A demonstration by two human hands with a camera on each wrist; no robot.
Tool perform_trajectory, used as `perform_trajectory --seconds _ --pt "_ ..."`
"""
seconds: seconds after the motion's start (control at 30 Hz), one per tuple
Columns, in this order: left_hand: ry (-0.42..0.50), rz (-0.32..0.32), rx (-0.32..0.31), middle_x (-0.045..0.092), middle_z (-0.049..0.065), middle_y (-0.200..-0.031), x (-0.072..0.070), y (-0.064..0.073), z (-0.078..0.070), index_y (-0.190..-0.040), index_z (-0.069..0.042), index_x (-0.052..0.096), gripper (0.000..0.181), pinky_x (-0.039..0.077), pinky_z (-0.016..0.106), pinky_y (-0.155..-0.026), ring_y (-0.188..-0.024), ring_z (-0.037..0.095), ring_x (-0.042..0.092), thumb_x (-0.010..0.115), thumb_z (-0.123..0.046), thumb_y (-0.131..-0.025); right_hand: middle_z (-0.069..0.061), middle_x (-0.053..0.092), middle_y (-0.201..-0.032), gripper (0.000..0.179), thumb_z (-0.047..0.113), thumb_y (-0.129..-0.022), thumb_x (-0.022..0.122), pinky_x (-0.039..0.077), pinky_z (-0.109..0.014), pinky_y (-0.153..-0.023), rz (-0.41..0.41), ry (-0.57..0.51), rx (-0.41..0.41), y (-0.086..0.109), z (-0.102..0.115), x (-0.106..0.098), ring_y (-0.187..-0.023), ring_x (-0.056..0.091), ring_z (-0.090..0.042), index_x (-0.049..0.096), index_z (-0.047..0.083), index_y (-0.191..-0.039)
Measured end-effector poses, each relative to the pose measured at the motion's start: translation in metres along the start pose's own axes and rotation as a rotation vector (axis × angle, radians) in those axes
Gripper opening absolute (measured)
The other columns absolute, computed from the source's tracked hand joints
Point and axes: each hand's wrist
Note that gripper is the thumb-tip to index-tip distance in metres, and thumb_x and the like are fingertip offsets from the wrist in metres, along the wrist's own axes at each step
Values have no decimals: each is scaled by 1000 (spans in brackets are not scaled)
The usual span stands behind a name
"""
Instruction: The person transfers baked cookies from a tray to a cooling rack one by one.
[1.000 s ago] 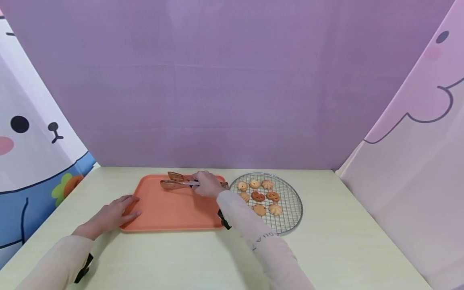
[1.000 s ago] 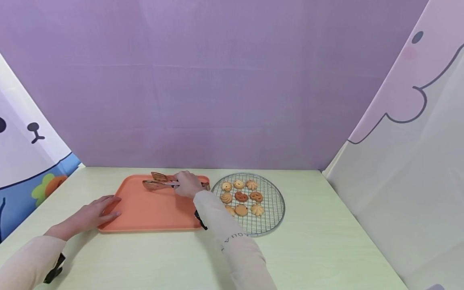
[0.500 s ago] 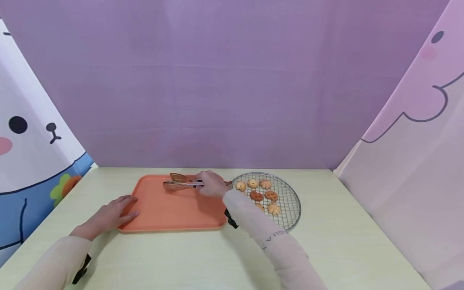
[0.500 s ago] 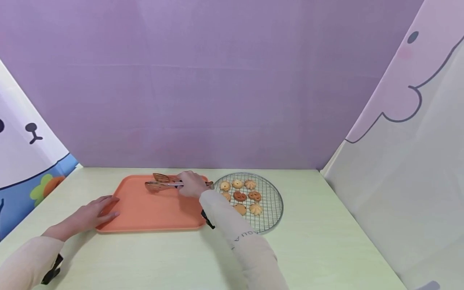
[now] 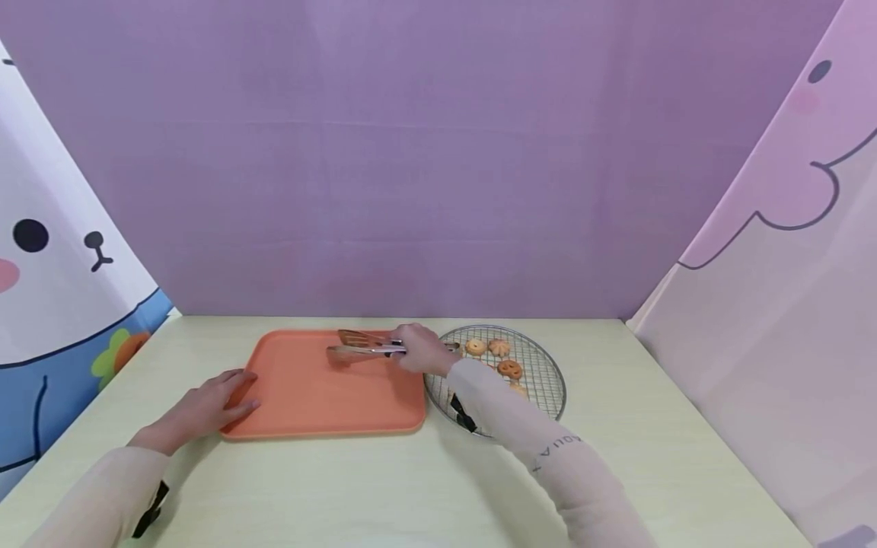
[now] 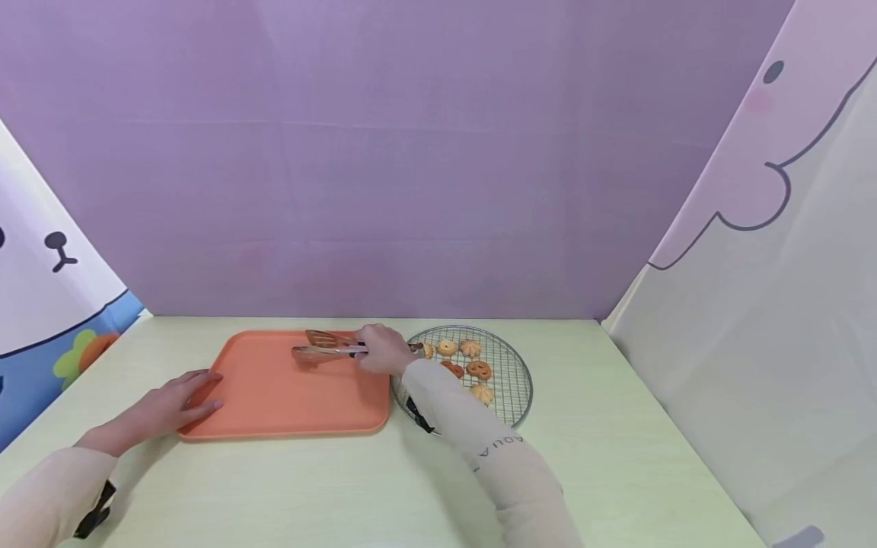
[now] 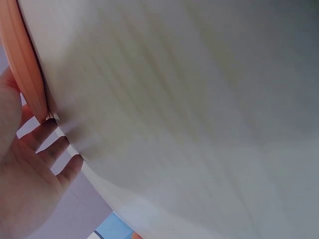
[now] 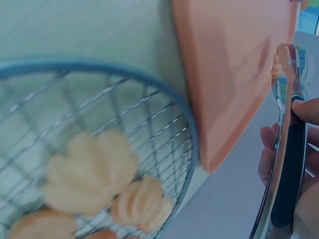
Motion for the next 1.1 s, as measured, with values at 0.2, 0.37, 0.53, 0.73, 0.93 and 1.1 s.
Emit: perform_trajectory --seconds 0.2,0.37,0.53,0.73,0.93,1.1 --pt "17 48 -45 44 32 -126 0 0 1 -126 4 46 66 41 65 -85 -111 50 45 61 -44 -83 -7 65 -105 35 0 -83 54 34 -18 -45 14 -28 11 14 -8 -6 -56 47 -8 62 6 -117" --pt "17 55 -51 44 32 -127 -1 0 0 -127 3 46 67 41 64 -85 -111 50 45 61 -45 -83 -8 64 -109 35 3 -86 53 34 -19 -44 15 -39 18 26 -17 -13 -54 47 -8 59 6 -120" --pt "21 59 -54 43 32 -127 -3 1 -2 -127 3 46 66 41 65 -85 -111 50 44 61 -44 -83 -9 63 -113 36 6 -88 53 37 -19 -46 8 -31 9 37 -27 -20 -52 48 -7 56 6 -124" --pt "12 58 -59 43 33 -126 -3 0 -2 -126 3 46 65 41 65 -84 -110 51 44 61 -43 -83 -9 64 -107 33 3 -88 51 36 -20 -46 11 -53 10 51 -32 -32 -50 43 -9 59 5 -120" --pt "17 65 -64 43 32 -127 -2 0 -2 -127 3 45 67 40 65 -85 -112 51 43 61 -45 -83 -11 65 -108 32 1 -86 53 32 -19 -43 -14 -58 -2 64 -41 -38 -46 39 -6 60 3 -118" --pt "15 62 -57 43 32 -127 -2 1 -2 -127 3 46 66 41 65 -85 -111 51 44 61 -44 -83 -12 63 -116 37 -3 -83 51 28 -18 -41 -40 -55 6 73 -49 -43 -41 31 -6 60 4 -118"
Point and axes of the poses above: each hand's wrist, its own y-axis away from the middle knuckle, its own x-axis out of the palm, z = x × y
